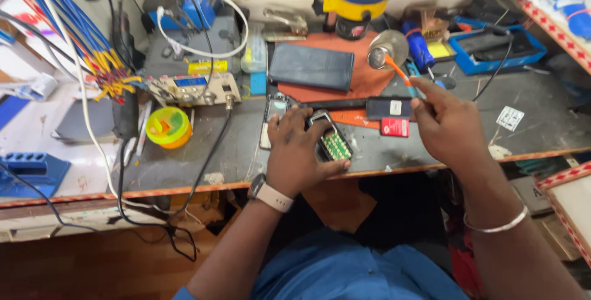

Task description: The person disassembles a feature phone using a blue prying tool, removes the back cover and battery, then uses an orange plastic spudger to separate the front keypad assembly from the main body. They place the keypad on the table and use a hot air gun to apply heat to the exposed circuit board.

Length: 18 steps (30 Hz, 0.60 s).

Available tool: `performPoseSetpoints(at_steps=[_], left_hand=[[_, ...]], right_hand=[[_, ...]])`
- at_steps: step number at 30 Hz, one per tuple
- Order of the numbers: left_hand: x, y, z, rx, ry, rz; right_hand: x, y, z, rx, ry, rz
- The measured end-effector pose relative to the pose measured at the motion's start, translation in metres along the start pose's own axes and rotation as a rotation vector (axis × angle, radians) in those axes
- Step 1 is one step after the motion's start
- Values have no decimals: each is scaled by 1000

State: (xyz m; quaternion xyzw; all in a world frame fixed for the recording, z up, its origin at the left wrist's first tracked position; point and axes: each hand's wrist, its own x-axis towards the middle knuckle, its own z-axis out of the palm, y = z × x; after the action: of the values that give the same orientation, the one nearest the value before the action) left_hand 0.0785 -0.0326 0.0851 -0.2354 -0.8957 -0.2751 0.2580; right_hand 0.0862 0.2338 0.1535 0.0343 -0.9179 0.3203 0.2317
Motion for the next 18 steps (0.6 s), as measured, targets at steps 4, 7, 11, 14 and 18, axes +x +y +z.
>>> performPoseSetpoints(at_steps=[4, 7, 11, 14, 18], left_hand=[[1, 6, -4, 10, 4, -15], [4, 5, -5, 17, -11, -14], [5, 6, -3, 9, 1, 21], [5, 6, -2, -4, 4, 26], [7, 10, -7, 18, 9, 16]], right_hand=[[34, 3, -2, -7, 12, -3], [56, 11, -6, -171, 61, -51], [77, 30, -6, -204, 44, -200], [84, 39, -4, -207, 76, -226], [72, 34, -5, -83, -3, -71]])
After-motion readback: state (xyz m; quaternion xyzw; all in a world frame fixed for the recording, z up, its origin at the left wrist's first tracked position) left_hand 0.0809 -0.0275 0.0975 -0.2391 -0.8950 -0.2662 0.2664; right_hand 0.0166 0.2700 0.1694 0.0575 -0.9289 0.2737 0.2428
